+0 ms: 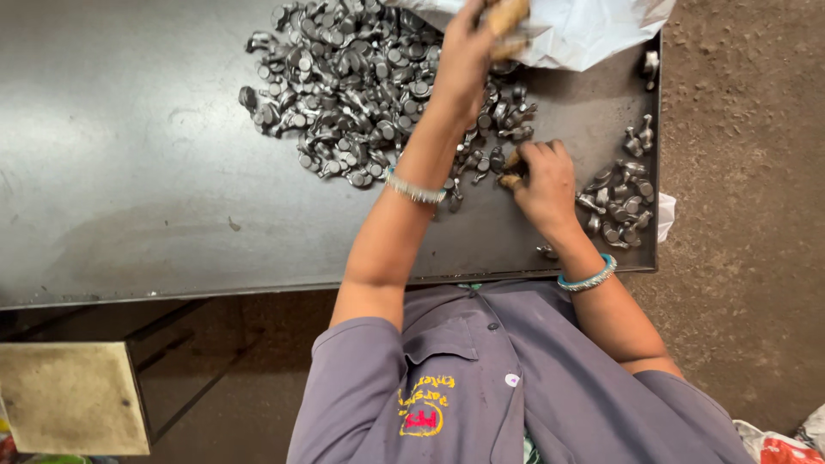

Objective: The person picks small metal castings one at a time from a pile on a metal table, turns each piece over in both hands, and sets it down on the table beside the pile. The person continues handling pieces from the pile throughout the episode.

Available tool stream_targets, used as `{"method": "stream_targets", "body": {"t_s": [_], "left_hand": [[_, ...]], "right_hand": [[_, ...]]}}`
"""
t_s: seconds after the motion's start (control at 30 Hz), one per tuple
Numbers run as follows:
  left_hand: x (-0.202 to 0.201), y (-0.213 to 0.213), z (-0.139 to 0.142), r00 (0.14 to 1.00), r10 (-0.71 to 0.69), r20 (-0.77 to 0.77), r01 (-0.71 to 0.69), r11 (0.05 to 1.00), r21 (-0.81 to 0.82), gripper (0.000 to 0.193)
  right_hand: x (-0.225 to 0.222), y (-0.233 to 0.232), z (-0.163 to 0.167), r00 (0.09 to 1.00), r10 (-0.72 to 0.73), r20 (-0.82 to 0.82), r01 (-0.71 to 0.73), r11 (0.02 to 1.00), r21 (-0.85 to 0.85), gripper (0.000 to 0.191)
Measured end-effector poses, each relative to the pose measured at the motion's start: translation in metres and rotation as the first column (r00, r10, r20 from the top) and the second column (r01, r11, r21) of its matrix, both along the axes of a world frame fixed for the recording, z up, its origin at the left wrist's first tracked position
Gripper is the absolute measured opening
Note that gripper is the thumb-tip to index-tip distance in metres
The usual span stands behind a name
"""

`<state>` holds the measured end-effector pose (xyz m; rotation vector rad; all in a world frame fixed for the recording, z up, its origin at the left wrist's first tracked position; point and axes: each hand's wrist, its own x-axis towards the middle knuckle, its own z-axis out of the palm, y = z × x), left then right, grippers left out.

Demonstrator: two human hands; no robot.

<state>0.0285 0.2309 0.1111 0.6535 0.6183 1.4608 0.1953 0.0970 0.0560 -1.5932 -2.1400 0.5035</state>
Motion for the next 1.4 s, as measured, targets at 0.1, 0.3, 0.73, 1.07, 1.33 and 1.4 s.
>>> {"method": "stream_targets", "body": {"t_s": [0.1, 0.3, 0.73, 1.07, 1.33, 1.4], "left_hand": [[-0.018, -0.073, 0.003, 0.868, 0.045, -0.494, 0.009, 0.994, 0.107, 0.046], [-0.04, -0.177, -0.012, 0.517, 0.129, -0.846, -0.063, 0.992, 0.112, 0.056], [-0.01, -0.238, -0.12, 0.997, -0.056, 0.061, 0.075, 0.92, -0.386, 0.022], [-0.011, -0.234, -0.105, 0.985, -0.134, 0.111, 0.173, 0.832, -0.526, 0.024], [-0.016, -0.237, -0.111, 0.995, -0.095, -0.039, 0.064, 0.87, -0.489, 0.022], [-0.02, -0.238, -0.117, 0.995, -0.042, -0.093, -0.001, 0.907, -0.421, 0.019]], "right_hand": [[0.005, -0.012, -0.003, 0.928, -0.08, -0.363, -0.006, 0.973, -0.232, 0.036], [0.025, -0.026, -0.016, 0.212, -0.42, -0.882, -0.36, 0.806, -0.47, 0.037], [0.031, -0.049, -0.023, 0.265, -0.561, -0.784, -0.448, 0.648, -0.615, 0.035], [0.026, -0.067, -0.003, 0.552, -0.394, -0.735, -0.231, 0.775, -0.588, 0.027], [-0.004, -0.05, 0.019, 0.99, 0.056, 0.13, -0.088, 0.964, 0.25, 0.058], [-0.007, -0.048, 0.009, 0.998, 0.05, 0.034, -0.056, 0.981, 0.186, 0.052]]}}
